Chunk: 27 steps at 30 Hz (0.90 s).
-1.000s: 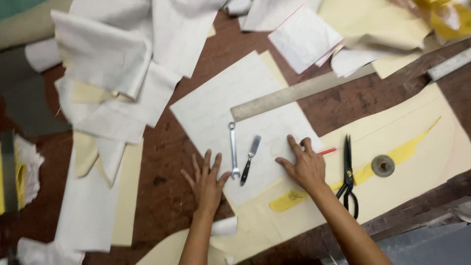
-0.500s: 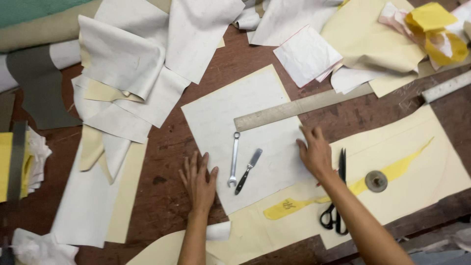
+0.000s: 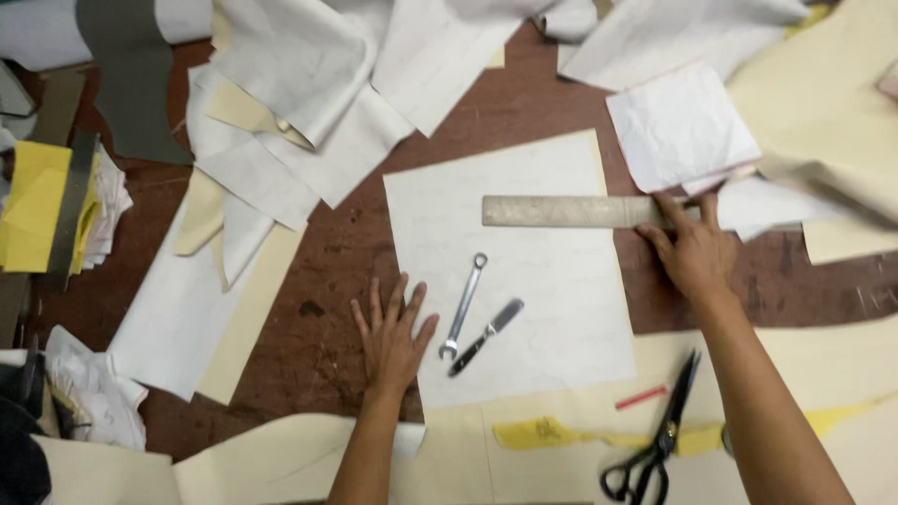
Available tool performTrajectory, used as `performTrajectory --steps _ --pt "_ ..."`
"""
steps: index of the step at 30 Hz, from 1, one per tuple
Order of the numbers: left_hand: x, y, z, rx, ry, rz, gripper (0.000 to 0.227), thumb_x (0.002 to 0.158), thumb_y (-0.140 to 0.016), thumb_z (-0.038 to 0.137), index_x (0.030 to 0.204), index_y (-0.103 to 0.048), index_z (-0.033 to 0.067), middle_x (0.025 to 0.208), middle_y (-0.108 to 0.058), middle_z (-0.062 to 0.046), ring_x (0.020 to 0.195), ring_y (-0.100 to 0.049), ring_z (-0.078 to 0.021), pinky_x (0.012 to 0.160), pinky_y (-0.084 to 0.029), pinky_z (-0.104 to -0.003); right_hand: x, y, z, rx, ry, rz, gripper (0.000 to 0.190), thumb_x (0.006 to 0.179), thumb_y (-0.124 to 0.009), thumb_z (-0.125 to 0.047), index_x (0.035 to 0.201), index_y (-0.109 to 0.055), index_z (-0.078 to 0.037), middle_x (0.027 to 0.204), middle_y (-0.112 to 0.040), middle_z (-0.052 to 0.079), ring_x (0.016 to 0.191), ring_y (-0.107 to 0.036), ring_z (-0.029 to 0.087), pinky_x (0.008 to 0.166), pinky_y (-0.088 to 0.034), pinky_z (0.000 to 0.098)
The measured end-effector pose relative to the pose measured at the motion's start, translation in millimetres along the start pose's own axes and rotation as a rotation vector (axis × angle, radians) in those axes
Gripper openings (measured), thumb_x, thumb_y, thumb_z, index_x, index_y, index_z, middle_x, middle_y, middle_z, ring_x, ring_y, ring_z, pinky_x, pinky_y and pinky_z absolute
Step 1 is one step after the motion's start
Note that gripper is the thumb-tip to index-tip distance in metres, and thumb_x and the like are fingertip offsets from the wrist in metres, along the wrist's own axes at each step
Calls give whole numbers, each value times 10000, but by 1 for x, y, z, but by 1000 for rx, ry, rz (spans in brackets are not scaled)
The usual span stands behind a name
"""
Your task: The person uses shears to cut out various shapes from cream-colored and yellow upholstery fabric, following marked lines and using paper templates and a metal weight to guide the cuts on a wooden work table.
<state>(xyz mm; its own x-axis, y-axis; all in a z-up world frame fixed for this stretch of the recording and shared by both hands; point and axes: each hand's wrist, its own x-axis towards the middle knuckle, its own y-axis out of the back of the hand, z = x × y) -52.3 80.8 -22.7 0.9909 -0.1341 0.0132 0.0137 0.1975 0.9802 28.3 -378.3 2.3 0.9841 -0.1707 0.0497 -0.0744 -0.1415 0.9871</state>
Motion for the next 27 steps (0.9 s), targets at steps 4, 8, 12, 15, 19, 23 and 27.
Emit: performTrajectory --steps 4,8,12,15,19,23,27 --pt "3 5 3 -12 -26 26 601 969 -483 613 1495 -502 322 1640 -324 17 1541 -134 -351 1205 -7 -670 19 0 4 -29 -26 31 603 930 -696 -600 1471 -648 -336 1320 -569 112 920 -693 311 651 -551 437" --pt "4 7 3 -35 -34 43 590 976 -487 607 1499 -501 333 1646 -327 21 1545 -151 -346 1212 -9 -670 47 -13 16 -6 -172 -31 617 966 -697 -547 1542 -616 -341 1379 -543 139 904 -671 329 641 -534 473" --pt "10 8 0 -9 -41 44 586 972 -483 609 1490 -497 338 1640 -323 21 1540 -145 -338 1205 -5 -669 84 -26 27 -41 -50 166 596 984 -727 -576 1480 -665 -251 1398 -538 152 1038 -646 319 725 -524 449" --pt "5 3 3 -1 -46 35 596 974 -472 617 1500 -482 337 1650 -309 28 1545 -141 -343 1220 -6 -652 111 -27 28 -73 -41 227 597 1005 -728 -582 1430 -638 -173 1464 -512 132 1121 -648 297 632 -510 420" --pt "4 0 1 36 -26 13 611 968 -425 644 1509 -443 361 1646 -282 33 1537 -125 -329 1211 7 -651 148 -23 15 -60 -228 112 606 986 -721 -585 1411 -645 -160 1394 -464 185 979 -636 355 645 -499 478" --pt "4 -3 -2 68 -33 15 607 994 -353 661 1532 -402 383 1666 -255 52 1557 -103 -321 1231 14 -640 148 -23 15 3 -138 221 491 1072 -752 -462 1395 -654 -106 1410 -443 245 982 -623 408 734 -515 500" --pt "2 -5 -2 82 -37 -12 631 989 -337 662 1546 -389 370 1666 -239 35 1552 -97 -330 1221 23 -642 105 -12 3 354 -106 215 460 1007 -741 -150 1445 -629 -67 1379 -470 183 1076 -632 321 924 -563 413"
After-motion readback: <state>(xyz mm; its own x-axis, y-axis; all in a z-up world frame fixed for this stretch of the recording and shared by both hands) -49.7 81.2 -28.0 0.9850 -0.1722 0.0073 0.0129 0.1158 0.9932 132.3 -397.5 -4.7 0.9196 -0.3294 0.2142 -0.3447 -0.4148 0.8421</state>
